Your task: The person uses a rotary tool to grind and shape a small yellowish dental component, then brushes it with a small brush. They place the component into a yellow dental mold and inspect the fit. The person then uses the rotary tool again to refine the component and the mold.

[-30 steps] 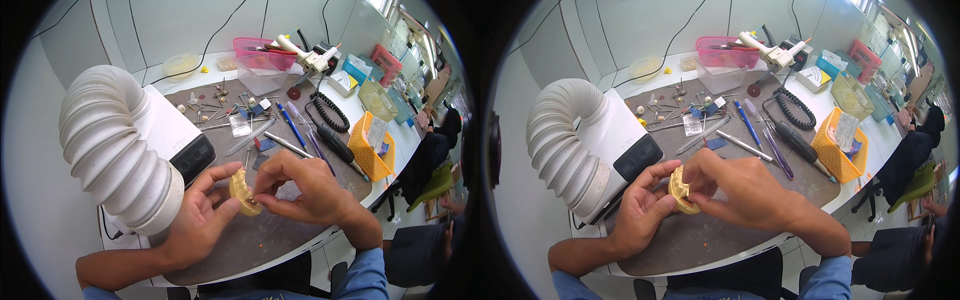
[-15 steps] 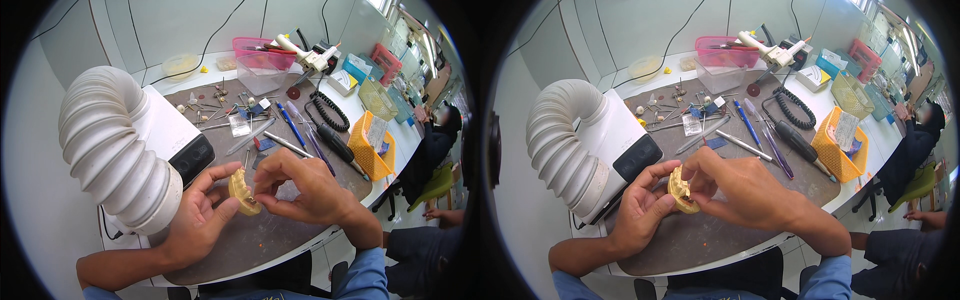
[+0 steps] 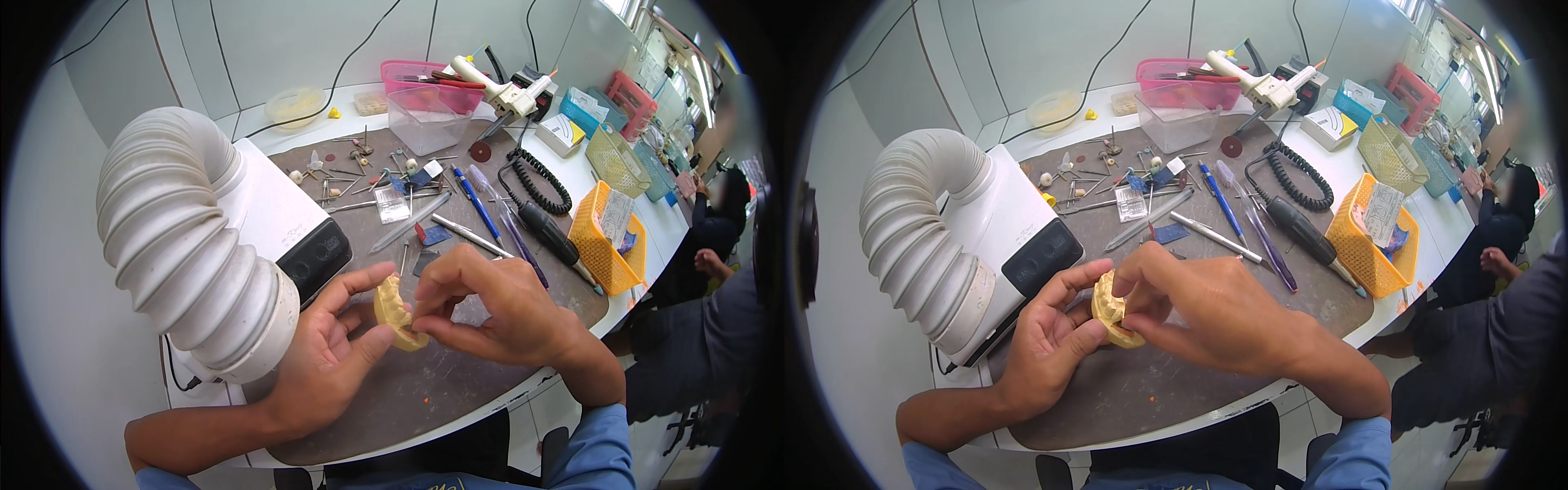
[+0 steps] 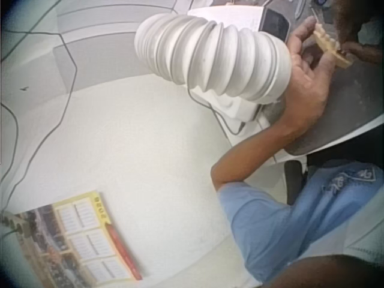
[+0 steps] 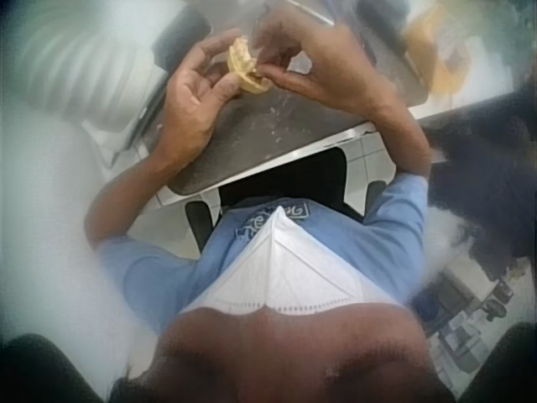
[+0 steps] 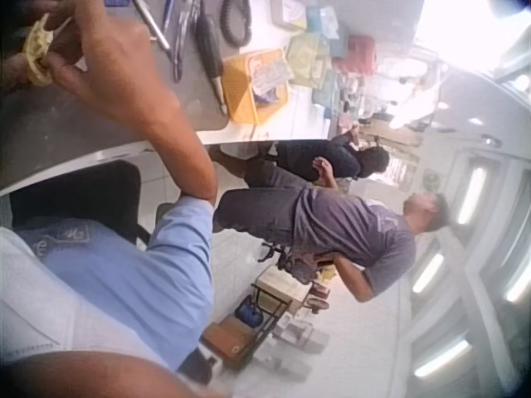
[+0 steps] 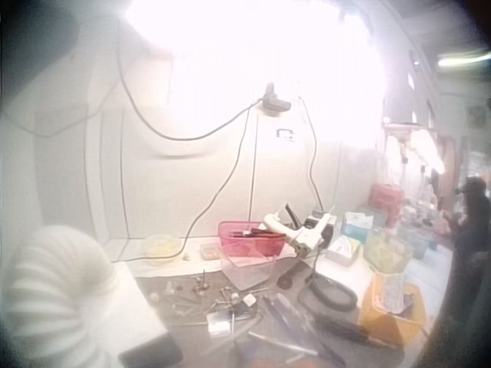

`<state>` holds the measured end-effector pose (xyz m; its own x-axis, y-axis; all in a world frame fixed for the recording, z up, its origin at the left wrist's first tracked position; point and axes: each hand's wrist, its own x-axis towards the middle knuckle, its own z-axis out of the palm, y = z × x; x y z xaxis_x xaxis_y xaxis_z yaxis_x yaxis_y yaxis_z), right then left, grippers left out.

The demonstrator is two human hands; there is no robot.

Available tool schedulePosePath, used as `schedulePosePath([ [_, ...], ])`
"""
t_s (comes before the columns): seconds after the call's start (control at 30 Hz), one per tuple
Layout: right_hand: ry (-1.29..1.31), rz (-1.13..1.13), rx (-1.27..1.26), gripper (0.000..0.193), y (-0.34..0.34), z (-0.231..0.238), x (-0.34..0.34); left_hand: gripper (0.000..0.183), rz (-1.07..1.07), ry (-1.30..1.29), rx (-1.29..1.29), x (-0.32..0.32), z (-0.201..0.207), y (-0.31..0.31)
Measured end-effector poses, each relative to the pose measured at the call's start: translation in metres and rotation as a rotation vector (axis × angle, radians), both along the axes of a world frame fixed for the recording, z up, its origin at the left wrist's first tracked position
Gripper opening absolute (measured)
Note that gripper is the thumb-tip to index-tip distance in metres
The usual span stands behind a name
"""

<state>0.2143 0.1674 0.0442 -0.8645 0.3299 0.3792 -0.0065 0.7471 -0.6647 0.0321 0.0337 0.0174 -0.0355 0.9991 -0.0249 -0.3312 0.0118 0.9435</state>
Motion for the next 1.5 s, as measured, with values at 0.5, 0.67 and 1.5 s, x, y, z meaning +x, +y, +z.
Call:
schedulePosePath([
  [0.5, -0.482, -0.316, 0.394, 0.01, 0.058, 0.024, 0.042, 0.067, -0.05, -0.239, -0.075, -0.008, -0.006, 0.009],
  [0.67, -0.486, -0.31, 0.424, 0.011, 0.057, 0.014, 0.04, 0.065, -0.069, -0.35, -0.177, -0.012, -0.001, 0.011],
  [1.5, 0.09, -0.039, 0.298, 0.02, 0.017, 0.02, 0.015, 0.066, -0.103, -0.075, -0.043, -0.011, -0.005, 0.007],
])
